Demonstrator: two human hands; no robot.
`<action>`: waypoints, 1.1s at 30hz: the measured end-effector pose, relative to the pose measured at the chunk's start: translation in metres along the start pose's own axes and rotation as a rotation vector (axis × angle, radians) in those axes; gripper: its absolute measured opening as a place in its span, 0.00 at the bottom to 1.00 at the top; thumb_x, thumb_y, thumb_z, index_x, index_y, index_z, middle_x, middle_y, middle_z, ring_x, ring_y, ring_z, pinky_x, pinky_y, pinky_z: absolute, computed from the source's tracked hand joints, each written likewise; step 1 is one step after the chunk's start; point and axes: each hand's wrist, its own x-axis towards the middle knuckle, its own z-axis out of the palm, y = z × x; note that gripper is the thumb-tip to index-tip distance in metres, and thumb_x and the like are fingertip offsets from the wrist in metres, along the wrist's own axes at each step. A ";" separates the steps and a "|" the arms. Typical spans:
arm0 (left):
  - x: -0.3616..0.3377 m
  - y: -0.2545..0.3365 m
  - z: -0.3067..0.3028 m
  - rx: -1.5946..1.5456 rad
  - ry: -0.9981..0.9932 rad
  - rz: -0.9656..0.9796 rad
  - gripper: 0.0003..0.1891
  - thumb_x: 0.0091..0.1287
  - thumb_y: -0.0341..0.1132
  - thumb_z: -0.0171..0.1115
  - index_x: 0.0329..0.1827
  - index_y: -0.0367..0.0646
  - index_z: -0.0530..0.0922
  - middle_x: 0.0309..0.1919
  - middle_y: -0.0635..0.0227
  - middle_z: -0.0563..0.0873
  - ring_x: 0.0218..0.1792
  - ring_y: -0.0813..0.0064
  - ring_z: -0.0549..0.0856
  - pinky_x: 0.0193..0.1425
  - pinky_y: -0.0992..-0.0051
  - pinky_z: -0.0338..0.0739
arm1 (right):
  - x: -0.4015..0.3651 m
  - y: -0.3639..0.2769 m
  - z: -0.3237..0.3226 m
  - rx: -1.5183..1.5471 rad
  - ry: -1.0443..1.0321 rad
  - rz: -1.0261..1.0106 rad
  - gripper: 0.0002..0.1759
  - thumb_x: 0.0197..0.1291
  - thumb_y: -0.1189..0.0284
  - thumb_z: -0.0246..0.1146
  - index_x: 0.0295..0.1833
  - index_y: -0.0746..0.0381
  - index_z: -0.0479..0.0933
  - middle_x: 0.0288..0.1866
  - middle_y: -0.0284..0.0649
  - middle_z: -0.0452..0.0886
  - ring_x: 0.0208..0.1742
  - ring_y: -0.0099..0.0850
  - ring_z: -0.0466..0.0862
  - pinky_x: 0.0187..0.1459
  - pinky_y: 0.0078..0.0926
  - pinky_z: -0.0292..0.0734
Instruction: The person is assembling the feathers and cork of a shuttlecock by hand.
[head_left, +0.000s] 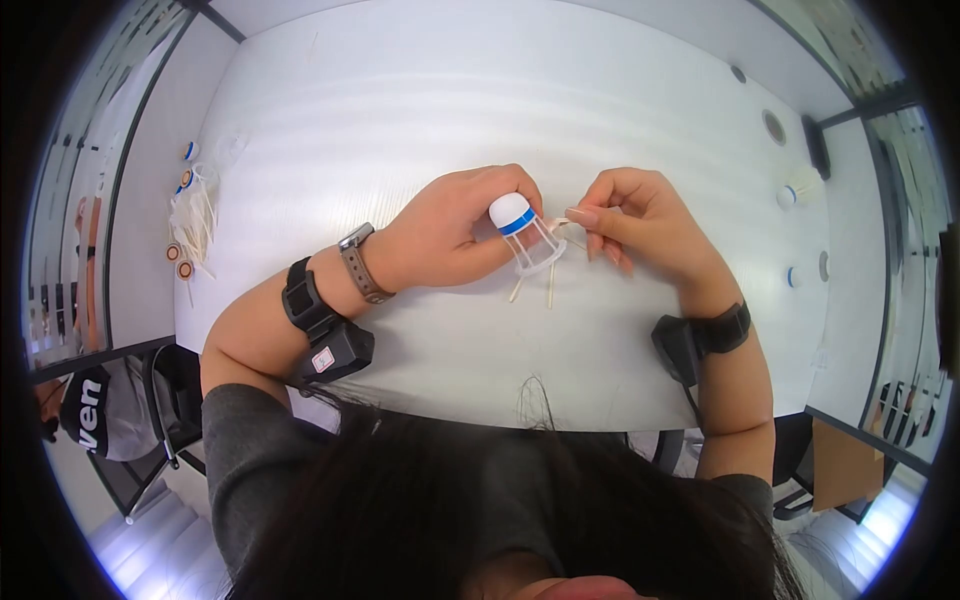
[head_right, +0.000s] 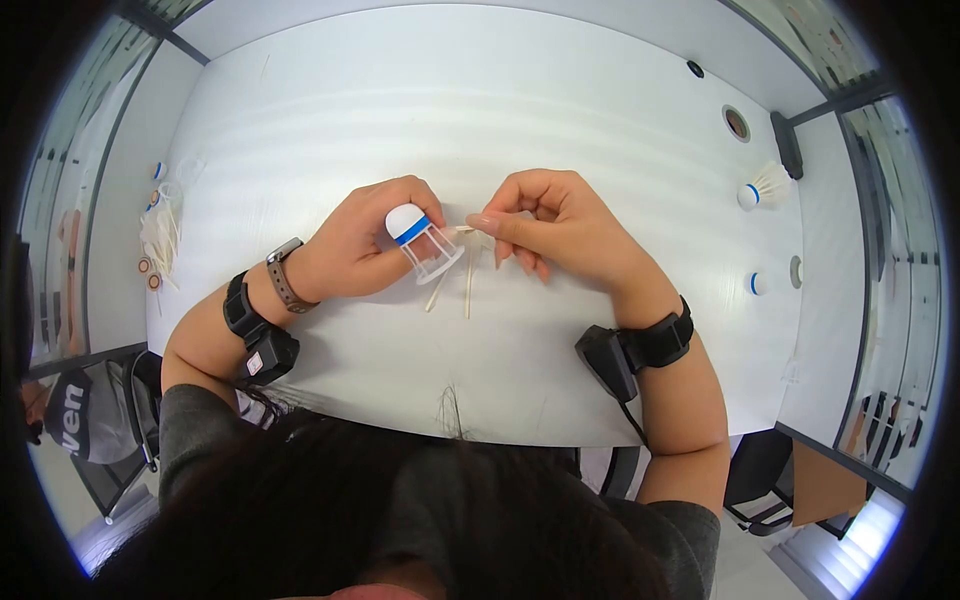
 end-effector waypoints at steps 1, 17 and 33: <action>0.000 0.000 0.000 0.004 0.003 -0.013 0.07 0.68 0.31 0.63 0.44 0.40 0.76 0.34 0.65 0.84 0.33 0.73 0.82 0.39 0.76 0.76 | 0.000 0.001 0.000 0.028 -0.001 -0.017 0.08 0.65 0.70 0.68 0.36 0.64 0.80 0.24 0.37 0.84 0.17 0.16 0.77 0.17 0.12 0.68; -0.001 -0.002 0.001 -0.042 -0.014 -0.062 0.08 0.70 0.27 0.60 0.50 0.38 0.76 0.41 0.62 0.88 0.37 0.76 0.88 0.38 0.78 0.81 | 0.003 0.008 -0.004 0.185 0.090 -0.158 0.09 0.67 0.73 0.64 0.44 0.69 0.83 0.34 0.49 0.88 0.27 0.26 0.87 0.22 0.16 0.75; 0.000 0.002 -0.002 0.015 -0.007 -0.095 0.13 0.66 0.22 0.56 0.52 0.37 0.77 0.41 0.63 0.88 0.30 0.81 0.84 0.26 0.83 0.75 | 0.000 0.007 -0.002 0.171 0.074 -0.192 0.09 0.64 0.76 0.67 0.48 0.68 0.84 0.39 0.46 0.88 0.33 0.26 0.87 0.27 0.17 0.76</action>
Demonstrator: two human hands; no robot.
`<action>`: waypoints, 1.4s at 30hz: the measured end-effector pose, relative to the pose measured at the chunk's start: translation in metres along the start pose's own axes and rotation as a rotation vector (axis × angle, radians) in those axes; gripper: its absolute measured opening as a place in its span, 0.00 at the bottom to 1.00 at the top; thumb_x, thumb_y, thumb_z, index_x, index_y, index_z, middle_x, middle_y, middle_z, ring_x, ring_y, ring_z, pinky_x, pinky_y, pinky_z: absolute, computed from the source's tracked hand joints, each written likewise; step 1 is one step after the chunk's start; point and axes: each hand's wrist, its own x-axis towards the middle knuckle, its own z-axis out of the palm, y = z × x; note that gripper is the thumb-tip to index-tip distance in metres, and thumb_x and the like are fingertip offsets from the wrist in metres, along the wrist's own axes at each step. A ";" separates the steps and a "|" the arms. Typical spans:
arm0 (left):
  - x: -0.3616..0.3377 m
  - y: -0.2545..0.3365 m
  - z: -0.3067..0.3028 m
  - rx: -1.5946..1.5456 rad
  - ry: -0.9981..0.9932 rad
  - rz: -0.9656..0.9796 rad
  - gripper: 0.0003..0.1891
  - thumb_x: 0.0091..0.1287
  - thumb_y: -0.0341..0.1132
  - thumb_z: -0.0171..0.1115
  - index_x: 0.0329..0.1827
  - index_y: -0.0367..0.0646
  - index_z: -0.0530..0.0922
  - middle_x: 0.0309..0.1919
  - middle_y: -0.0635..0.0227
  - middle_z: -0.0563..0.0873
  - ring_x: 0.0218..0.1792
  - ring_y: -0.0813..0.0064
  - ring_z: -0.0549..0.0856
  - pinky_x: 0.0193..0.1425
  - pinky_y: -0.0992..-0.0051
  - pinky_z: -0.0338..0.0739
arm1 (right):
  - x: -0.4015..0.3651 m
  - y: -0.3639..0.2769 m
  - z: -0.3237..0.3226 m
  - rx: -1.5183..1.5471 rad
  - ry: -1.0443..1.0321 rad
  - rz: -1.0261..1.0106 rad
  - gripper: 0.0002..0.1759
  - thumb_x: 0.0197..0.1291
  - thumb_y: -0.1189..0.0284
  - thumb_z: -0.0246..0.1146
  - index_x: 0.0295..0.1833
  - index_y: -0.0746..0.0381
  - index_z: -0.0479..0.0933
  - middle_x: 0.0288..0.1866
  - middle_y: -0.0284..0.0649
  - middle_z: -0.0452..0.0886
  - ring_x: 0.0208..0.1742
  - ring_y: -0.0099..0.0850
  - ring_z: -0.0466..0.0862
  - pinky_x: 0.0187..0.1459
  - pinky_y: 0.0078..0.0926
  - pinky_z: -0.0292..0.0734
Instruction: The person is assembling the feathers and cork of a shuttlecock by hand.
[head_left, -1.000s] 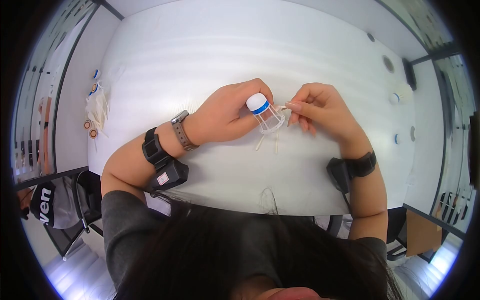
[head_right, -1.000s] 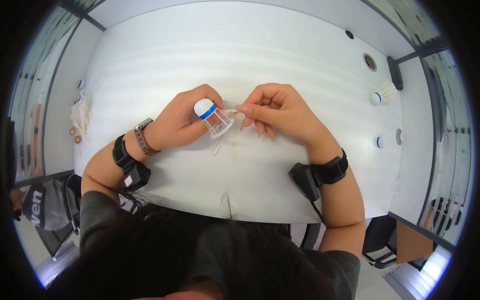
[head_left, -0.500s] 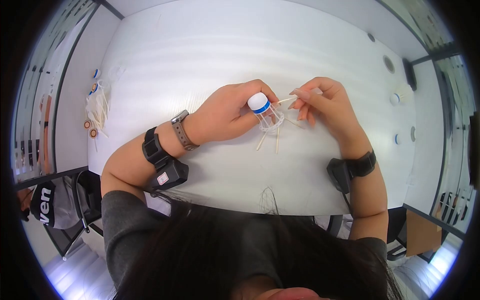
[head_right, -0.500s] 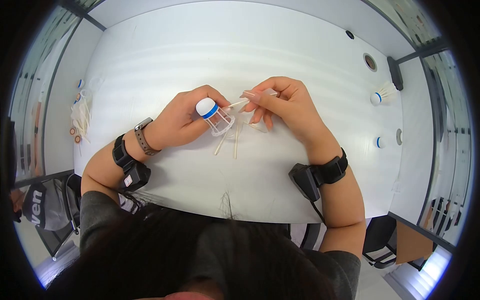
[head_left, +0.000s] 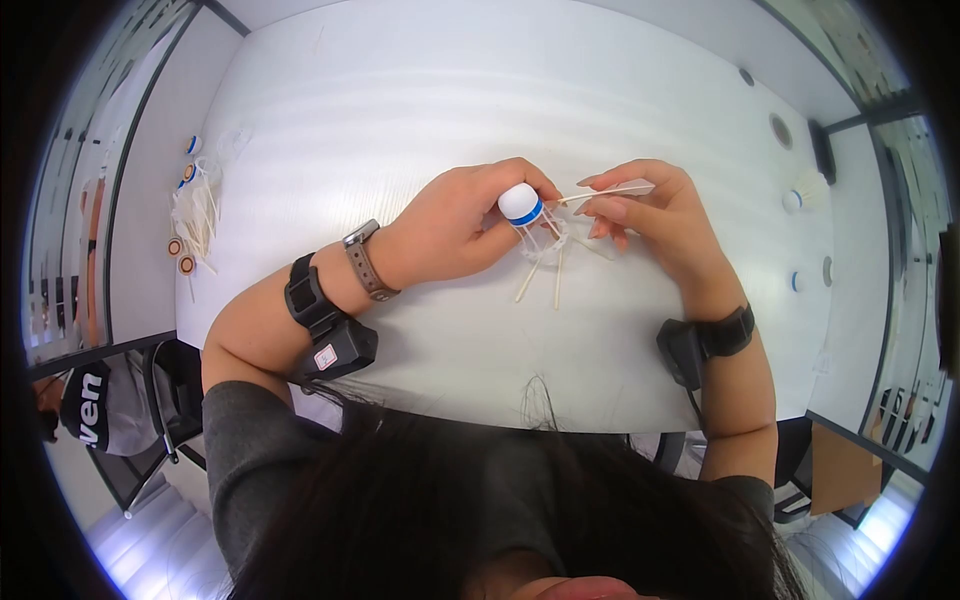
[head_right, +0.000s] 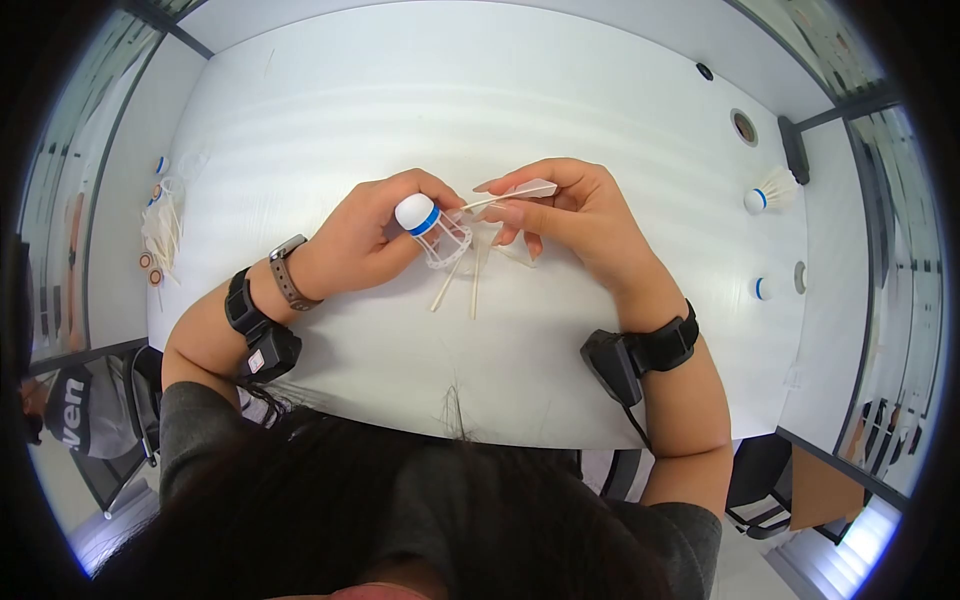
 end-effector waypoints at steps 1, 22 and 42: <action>0.000 -0.001 0.001 -0.005 0.007 0.011 0.13 0.65 0.22 0.56 0.52 0.37 0.77 0.40 0.63 0.88 0.29 0.82 0.84 0.26 0.83 0.74 | 0.000 0.000 0.001 -0.003 -0.002 -0.001 0.09 0.63 0.76 0.67 0.48 0.68 0.84 0.39 0.46 0.88 0.33 0.26 0.87 0.27 0.17 0.76; 0.001 -0.011 -0.001 -0.190 0.200 -0.009 0.07 0.63 0.26 0.57 0.43 0.38 0.79 0.36 0.65 0.84 0.36 0.77 0.82 0.39 0.76 0.78 | 0.001 0.004 -0.002 0.053 0.009 -0.036 0.11 0.66 0.74 0.64 0.49 0.69 0.84 0.42 0.47 0.88 0.35 0.24 0.85 0.28 0.15 0.73; -0.001 -0.002 -0.005 -0.198 0.102 -0.179 0.08 0.63 0.33 0.56 0.30 0.38 0.76 0.19 0.65 0.78 0.21 0.76 0.73 0.27 0.74 0.67 | 0.002 0.006 0.000 -0.033 -0.063 -0.062 0.10 0.63 0.75 0.67 0.47 0.66 0.87 0.39 0.42 0.89 0.35 0.23 0.85 0.30 0.16 0.72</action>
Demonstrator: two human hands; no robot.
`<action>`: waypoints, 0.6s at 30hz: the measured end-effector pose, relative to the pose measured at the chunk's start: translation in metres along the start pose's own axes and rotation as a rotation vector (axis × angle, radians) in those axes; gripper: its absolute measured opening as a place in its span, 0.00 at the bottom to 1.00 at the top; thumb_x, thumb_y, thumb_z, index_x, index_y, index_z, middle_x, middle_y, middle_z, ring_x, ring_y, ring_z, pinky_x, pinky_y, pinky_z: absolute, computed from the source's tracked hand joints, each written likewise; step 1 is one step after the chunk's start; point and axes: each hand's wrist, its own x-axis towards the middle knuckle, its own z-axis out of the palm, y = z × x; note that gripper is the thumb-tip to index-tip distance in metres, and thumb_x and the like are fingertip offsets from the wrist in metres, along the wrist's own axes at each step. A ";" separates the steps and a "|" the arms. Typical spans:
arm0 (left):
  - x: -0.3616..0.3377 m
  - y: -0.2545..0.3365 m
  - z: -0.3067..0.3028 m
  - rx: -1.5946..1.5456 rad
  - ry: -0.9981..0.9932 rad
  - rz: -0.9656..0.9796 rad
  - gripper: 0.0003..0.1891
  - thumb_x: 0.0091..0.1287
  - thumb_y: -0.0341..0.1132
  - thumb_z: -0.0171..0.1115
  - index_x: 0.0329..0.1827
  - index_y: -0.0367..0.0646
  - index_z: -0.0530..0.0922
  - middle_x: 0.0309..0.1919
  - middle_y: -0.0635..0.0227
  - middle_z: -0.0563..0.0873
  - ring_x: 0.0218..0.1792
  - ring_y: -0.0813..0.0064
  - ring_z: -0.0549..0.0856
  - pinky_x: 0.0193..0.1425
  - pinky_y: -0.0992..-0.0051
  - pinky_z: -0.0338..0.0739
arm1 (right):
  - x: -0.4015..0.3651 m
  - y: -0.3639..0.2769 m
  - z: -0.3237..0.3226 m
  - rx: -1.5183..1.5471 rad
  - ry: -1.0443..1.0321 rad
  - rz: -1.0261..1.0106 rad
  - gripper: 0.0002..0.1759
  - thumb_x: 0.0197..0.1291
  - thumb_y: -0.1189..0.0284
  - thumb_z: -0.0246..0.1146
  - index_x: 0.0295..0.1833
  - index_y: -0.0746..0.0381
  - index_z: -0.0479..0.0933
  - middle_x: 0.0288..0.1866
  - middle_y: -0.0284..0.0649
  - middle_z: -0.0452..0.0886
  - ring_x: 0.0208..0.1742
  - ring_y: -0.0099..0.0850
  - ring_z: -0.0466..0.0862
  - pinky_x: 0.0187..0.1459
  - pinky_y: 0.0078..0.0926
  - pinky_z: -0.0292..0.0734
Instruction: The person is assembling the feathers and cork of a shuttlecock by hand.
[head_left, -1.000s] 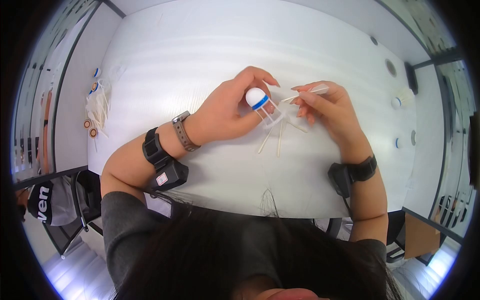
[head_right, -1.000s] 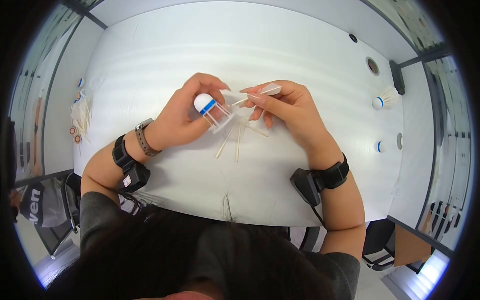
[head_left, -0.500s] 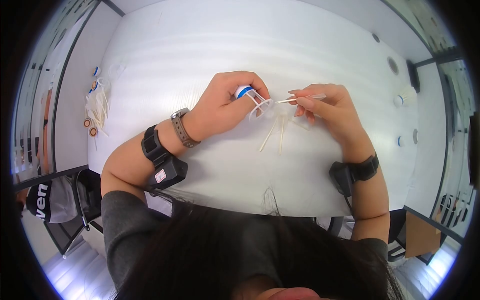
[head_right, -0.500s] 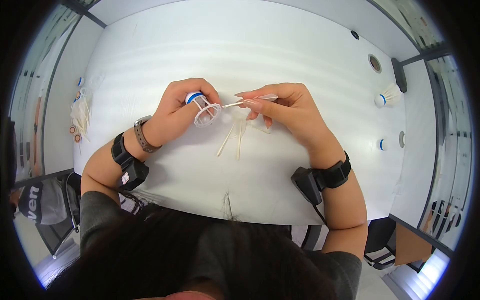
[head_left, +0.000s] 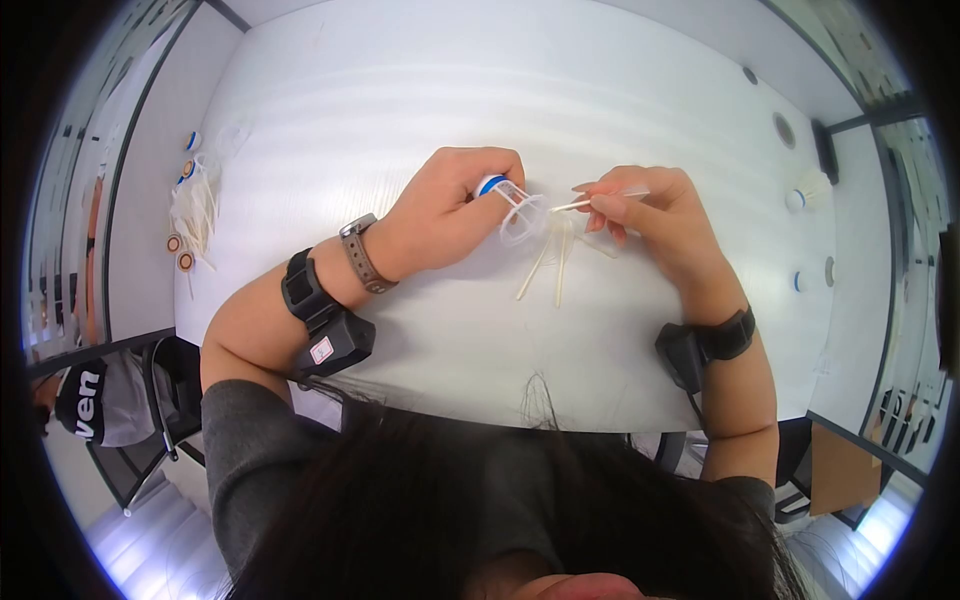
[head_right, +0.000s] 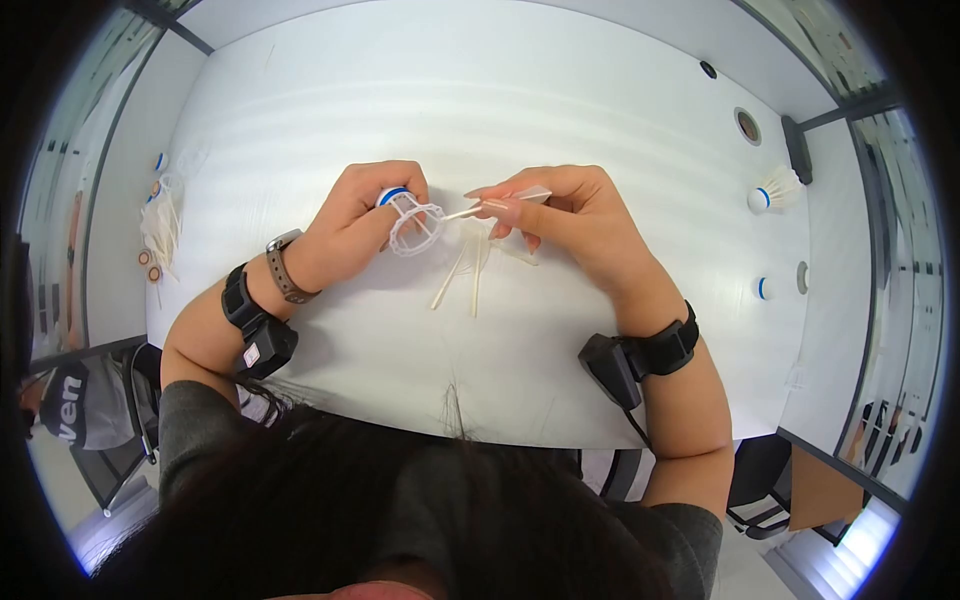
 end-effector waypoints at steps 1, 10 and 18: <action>0.000 -0.001 0.000 0.048 -0.009 0.045 0.08 0.64 0.33 0.55 0.31 0.38 0.76 0.19 0.68 0.77 0.21 0.79 0.72 0.26 0.76 0.65 | 0.000 -0.001 0.002 -0.030 -0.002 0.014 0.09 0.63 0.75 0.67 0.46 0.66 0.87 0.39 0.42 0.89 0.36 0.23 0.85 0.30 0.16 0.72; 0.000 0.005 0.001 0.092 -0.023 0.041 0.08 0.66 0.34 0.52 0.33 0.38 0.74 0.17 0.74 0.71 0.18 0.83 0.66 0.23 0.78 0.60 | 0.000 -0.001 0.002 -0.039 0.033 0.052 0.11 0.66 0.74 0.64 0.50 0.68 0.85 0.43 0.46 0.89 0.36 0.23 0.86 0.30 0.15 0.74; 0.000 0.008 0.002 0.045 -0.010 0.030 0.10 0.67 0.35 0.50 0.34 0.38 0.74 0.16 0.74 0.68 0.18 0.84 0.64 0.22 0.77 0.58 | 0.002 0.001 0.004 0.018 0.083 -0.016 0.13 0.70 0.71 0.62 0.53 0.69 0.83 0.48 0.48 0.88 0.40 0.24 0.86 0.31 0.15 0.76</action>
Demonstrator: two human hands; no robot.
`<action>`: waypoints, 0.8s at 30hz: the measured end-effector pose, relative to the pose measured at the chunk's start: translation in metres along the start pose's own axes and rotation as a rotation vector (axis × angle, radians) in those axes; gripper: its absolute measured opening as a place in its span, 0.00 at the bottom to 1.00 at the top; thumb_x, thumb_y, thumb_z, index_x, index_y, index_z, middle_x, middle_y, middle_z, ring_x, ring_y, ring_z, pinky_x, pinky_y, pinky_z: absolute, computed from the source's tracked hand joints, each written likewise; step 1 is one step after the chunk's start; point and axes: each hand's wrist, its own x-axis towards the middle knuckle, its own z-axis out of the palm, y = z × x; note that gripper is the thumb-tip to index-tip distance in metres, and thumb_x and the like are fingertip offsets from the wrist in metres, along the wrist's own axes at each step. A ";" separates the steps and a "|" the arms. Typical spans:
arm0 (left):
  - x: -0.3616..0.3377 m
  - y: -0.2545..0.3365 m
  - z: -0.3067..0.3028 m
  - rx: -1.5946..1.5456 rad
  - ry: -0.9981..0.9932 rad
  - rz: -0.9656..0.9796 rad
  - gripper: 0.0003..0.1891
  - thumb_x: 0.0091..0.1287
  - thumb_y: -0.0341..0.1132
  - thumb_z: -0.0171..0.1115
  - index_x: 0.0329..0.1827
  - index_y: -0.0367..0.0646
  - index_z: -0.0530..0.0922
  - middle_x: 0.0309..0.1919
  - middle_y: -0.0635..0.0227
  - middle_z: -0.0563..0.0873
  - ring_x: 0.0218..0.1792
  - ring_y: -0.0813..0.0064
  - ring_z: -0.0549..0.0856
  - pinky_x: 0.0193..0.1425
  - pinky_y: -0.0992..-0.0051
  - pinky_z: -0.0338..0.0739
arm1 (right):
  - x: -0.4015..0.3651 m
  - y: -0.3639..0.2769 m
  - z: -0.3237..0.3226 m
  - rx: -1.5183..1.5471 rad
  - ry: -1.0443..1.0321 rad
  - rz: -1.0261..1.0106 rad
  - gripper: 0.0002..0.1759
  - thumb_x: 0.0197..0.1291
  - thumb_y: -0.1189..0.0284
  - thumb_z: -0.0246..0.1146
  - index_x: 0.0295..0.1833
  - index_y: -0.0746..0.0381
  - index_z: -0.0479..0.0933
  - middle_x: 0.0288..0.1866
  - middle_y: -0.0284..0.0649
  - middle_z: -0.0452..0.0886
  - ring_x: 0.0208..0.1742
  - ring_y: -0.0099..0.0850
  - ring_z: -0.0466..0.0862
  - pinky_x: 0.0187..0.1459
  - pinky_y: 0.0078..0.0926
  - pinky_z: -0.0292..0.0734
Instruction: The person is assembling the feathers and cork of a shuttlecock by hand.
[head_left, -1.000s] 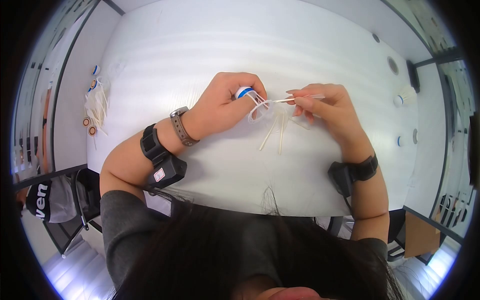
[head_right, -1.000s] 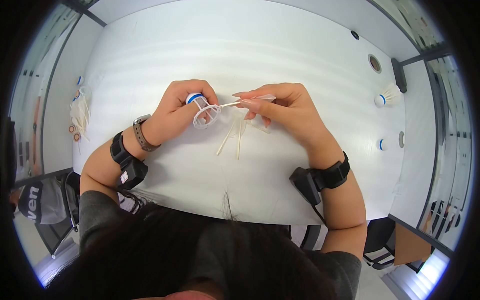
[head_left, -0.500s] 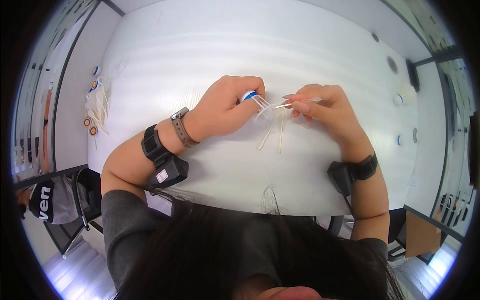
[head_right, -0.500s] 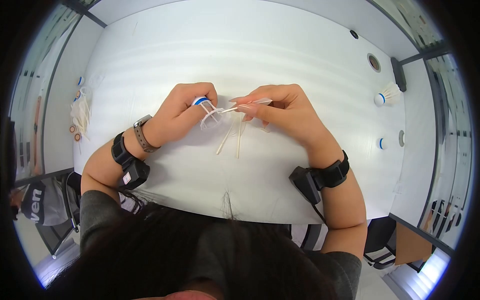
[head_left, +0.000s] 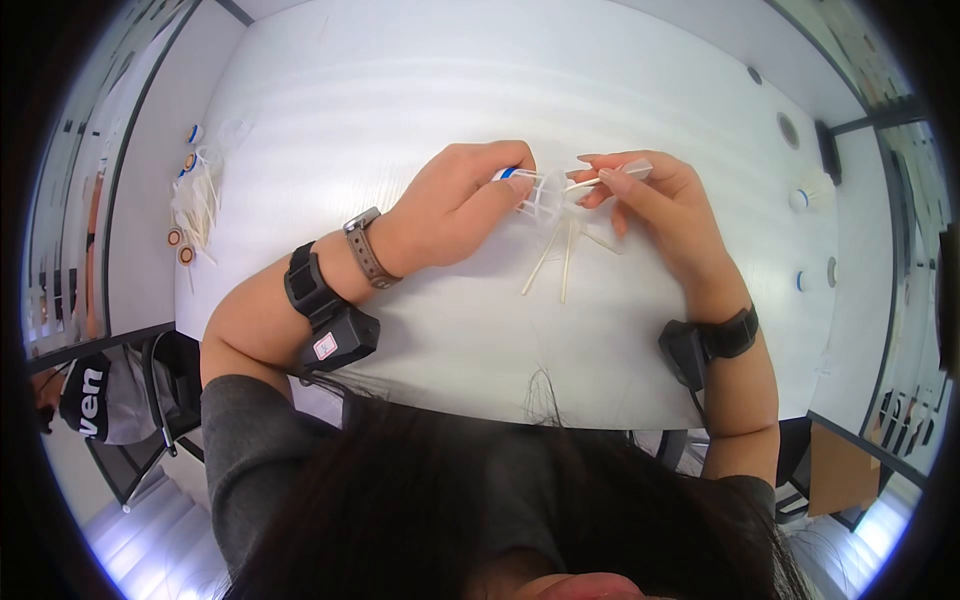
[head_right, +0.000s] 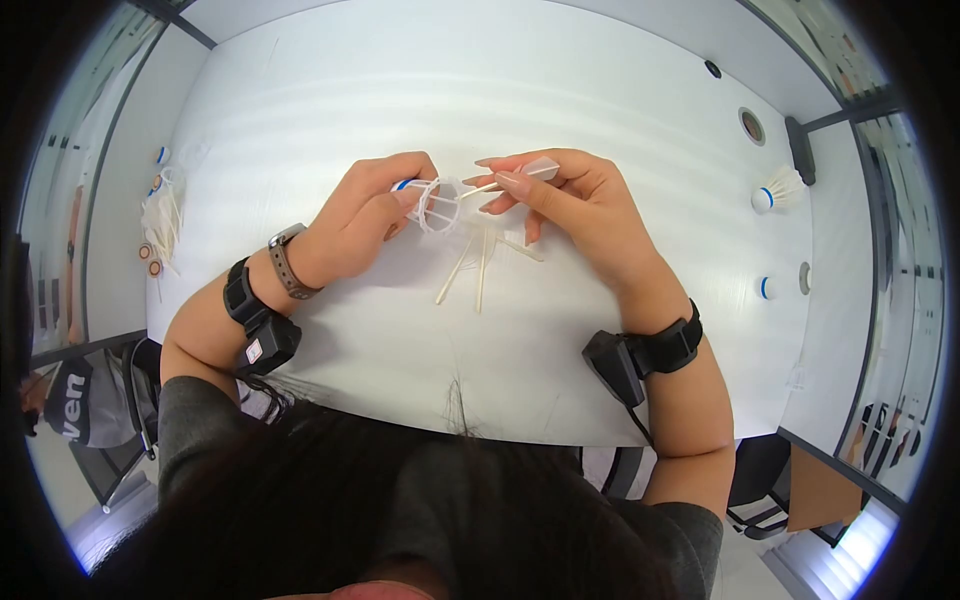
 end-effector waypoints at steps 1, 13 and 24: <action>0.000 -0.001 0.000 -0.007 0.002 -0.001 0.10 0.67 0.37 0.51 0.34 0.38 0.74 0.17 0.74 0.69 0.18 0.84 0.64 0.23 0.77 0.58 | 0.000 -0.001 0.000 -0.001 0.001 0.012 0.13 0.70 0.71 0.62 0.53 0.69 0.83 0.48 0.49 0.88 0.40 0.24 0.86 0.31 0.15 0.76; 0.000 -0.004 -0.001 0.218 -0.067 0.020 0.18 0.60 0.46 0.74 0.33 0.43 0.75 0.20 0.77 0.72 0.21 0.87 0.67 0.24 0.82 0.59 | 0.000 -0.001 -0.004 0.024 -0.030 0.014 0.15 0.71 0.70 0.61 0.56 0.69 0.82 0.47 0.48 0.88 0.43 0.24 0.87 0.31 0.15 0.77; 0.002 -0.005 0.001 0.177 -0.033 0.018 0.16 0.62 0.43 0.71 0.35 0.42 0.75 0.21 0.78 0.72 0.21 0.87 0.66 0.24 0.82 0.59 | 0.001 0.000 -0.003 0.044 0.032 0.021 0.17 0.70 0.69 0.62 0.56 0.70 0.82 0.45 0.47 0.89 0.35 0.21 0.84 0.31 0.14 0.75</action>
